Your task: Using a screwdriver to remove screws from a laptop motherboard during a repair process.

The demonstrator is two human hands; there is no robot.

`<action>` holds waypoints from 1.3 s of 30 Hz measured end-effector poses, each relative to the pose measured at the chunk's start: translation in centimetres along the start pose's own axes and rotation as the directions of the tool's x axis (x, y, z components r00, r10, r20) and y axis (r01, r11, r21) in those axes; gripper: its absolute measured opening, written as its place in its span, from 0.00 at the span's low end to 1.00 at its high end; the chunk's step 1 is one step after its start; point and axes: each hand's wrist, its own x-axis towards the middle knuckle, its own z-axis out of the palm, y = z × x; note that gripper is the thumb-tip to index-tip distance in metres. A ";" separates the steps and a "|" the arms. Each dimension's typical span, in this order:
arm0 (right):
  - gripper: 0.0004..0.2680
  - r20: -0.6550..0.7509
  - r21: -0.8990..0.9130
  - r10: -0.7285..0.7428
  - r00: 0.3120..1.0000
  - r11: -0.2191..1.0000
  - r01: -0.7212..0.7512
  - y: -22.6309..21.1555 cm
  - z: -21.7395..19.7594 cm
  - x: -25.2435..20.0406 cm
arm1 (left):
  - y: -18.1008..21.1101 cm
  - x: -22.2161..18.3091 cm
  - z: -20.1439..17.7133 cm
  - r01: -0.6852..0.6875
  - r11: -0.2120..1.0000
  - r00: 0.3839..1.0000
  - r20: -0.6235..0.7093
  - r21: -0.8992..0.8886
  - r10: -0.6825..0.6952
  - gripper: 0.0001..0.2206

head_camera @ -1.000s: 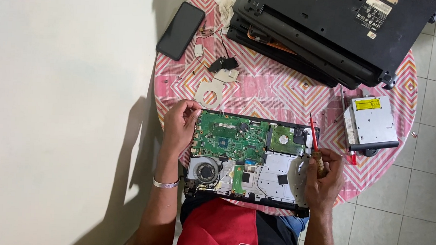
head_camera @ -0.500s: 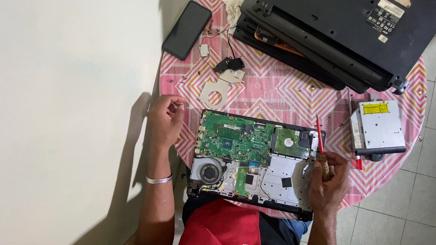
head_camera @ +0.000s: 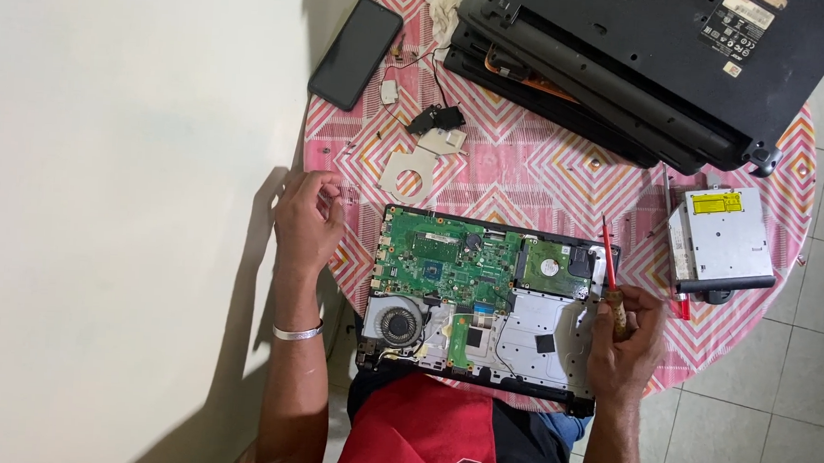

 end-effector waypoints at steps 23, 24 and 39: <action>0.11 -0.005 -0.053 -0.028 1.000 0.998 0.028 -0.8 0.0 0.1 | -0.3 4.8 1.6 0.098 0.985 0.995 0.002 0.145 -0.100 0.07; 0.11 -0.005 -0.069 -0.030 1.000 0.997 0.029 -0.8 0.0 0.0 | -0.3 5.2 2.1 0.124 0.974 0.991 0.030 0.191 -0.132 0.06; 0.10 -0.038 -0.087 -0.021 0.999 0.996 0.018 -1.2 0.5 0.2 | 4.7 4.2 1.4 -0.013 0.993 1.000 0.012 -0.119 0.014 0.03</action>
